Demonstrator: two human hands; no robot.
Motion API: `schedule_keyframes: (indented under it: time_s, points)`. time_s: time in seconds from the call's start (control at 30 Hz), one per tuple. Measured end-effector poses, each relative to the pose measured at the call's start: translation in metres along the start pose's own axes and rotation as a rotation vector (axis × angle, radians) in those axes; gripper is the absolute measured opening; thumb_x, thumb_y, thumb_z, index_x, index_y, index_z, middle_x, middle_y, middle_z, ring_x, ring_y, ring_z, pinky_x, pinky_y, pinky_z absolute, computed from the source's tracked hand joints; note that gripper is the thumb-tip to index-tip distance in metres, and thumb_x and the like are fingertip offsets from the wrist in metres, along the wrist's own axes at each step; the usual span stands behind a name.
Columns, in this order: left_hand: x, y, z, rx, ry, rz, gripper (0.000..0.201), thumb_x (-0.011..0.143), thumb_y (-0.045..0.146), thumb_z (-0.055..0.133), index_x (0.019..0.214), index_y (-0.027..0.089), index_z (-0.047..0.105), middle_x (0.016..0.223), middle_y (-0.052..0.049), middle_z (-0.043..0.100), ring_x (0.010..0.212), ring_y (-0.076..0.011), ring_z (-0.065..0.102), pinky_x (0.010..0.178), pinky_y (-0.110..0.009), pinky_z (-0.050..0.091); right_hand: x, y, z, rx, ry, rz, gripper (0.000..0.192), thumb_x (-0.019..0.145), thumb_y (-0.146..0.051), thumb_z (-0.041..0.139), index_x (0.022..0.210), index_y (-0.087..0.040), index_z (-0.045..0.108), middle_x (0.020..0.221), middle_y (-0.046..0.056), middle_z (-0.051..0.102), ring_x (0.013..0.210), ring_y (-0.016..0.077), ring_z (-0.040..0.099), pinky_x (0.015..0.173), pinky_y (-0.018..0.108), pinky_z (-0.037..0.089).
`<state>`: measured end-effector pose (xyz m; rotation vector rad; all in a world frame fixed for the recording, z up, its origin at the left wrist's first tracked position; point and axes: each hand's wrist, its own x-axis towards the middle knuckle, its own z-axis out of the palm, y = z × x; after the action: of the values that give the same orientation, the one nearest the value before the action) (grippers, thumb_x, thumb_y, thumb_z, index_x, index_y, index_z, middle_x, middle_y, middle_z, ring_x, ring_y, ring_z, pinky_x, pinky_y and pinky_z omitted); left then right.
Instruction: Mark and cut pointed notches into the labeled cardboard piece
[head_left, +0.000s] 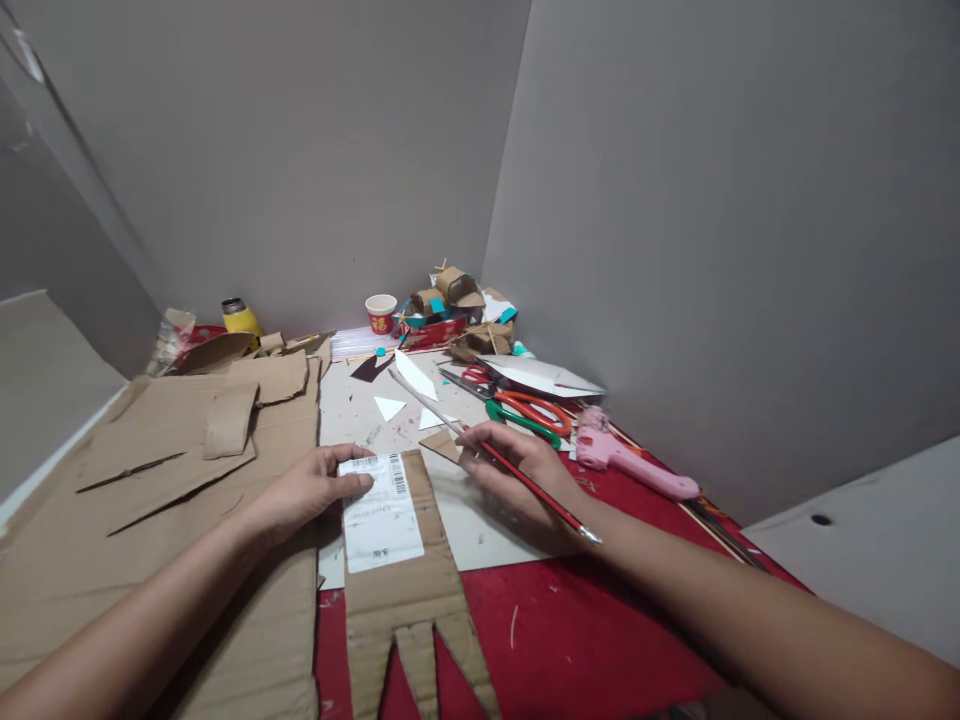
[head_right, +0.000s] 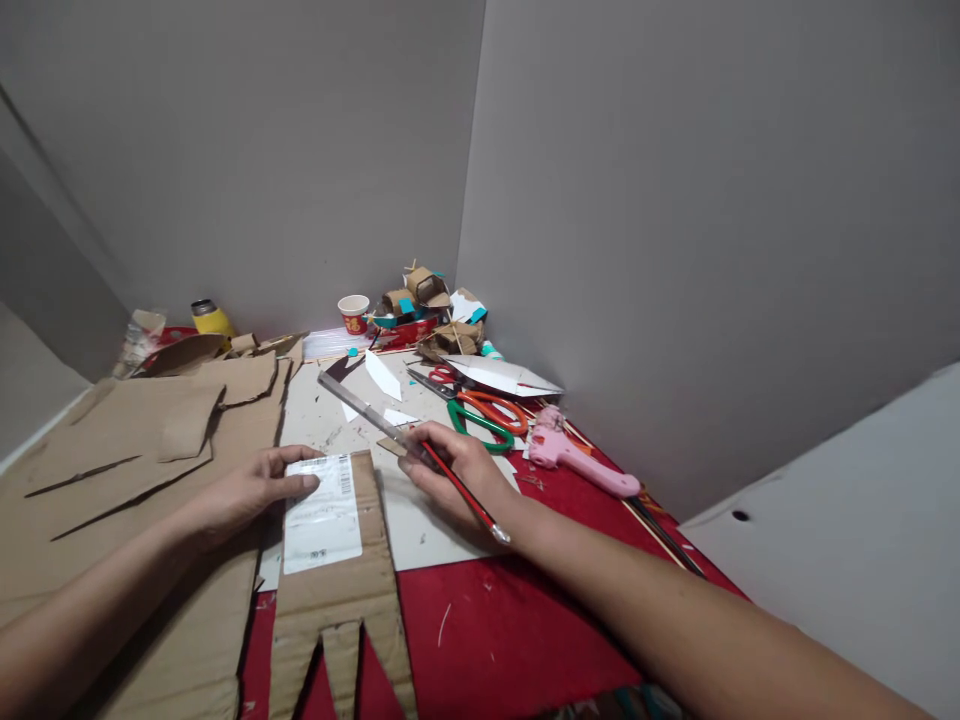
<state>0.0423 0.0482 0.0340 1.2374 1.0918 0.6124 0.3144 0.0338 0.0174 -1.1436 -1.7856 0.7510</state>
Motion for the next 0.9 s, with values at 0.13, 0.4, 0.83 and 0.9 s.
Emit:
schedule_keyframes:
  time_s: [0.13, 0.4, 0.83, 0.9]
  points:
    - [-0.005, 0.003, -0.011, 0.174, 0.151, 0.093, 0.051, 0.070, 0.039, 0.079, 0.115, 0.017, 0.067, 0.112, -0.013, 0.073, 0.096, -0.0259, 0.068, 0.085, -0.038, 0.052, 0.001, 0.008, -0.002, -0.145, -0.002, -0.164, 0.014, 0.084, -0.031, 0.059, 0.091, -0.019, 0.062, 0.074, 0.002, 0.064, 0.062, 0.0158, 0.057, 0.058, 0.028, 0.045]
    - [-0.028, 0.021, -0.017, 0.477, 0.466, 0.370, 0.042, 0.086, 0.045, 0.062, 0.116, 0.016, 0.067, 0.121, -0.014, 0.070, 0.109, -0.0316, 0.064, 0.098, -0.048, 0.047, 0.001, 0.011, -0.007, -0.254, -0.086, -0.338, 0.018, 0.085, -0.024, 0.061, 0.102, -0.019, 0.065, 0.086, 0.008, 0.070, 0.071, 0.0207, 0.064, 0.065, 0.033, 0.051]
    - [-0.052, 0.011, 0.027, 1.436, 0.204, 0.775, 0.035, 0.093, 0.015, 0.048, 0.122, 0.017, 0.066, 0.097, -0.015, 0.074, 0.083, -0.0262, 0.068, 0.070, -0.037, 0.054, -0.006, 0.011, -0.005, -0.338, -0.174, -0.606, 0.025, 0.088, -0.030, 0.065, 0.110, -0.017, 0.066, 0.090, 0.012, 0.072, 0.079, 0.0233, 0.066, 0.067, 0.034, 0.051]
    - [-0.056, 0.010, 0.022, 1.438, 0.210, 0.747, 0.039, 0.092, 0.011, 0.045, 0.125, 0.018, 0.065, 0.099, -0.015, 0.073, 0.084, -0.0255, 0.068, 0.070, -0.036, 0.054, -0.006, 0.011, -0.006, -0.298, -0.168, -0.619, 0.024, 0.090, -0.031, 0.063, 0.110, -0.019, 0.066, 0.091, 0.011, 0.073, 0.079, 0.0223, 0.066, 0.068, 0.033, 0.052]
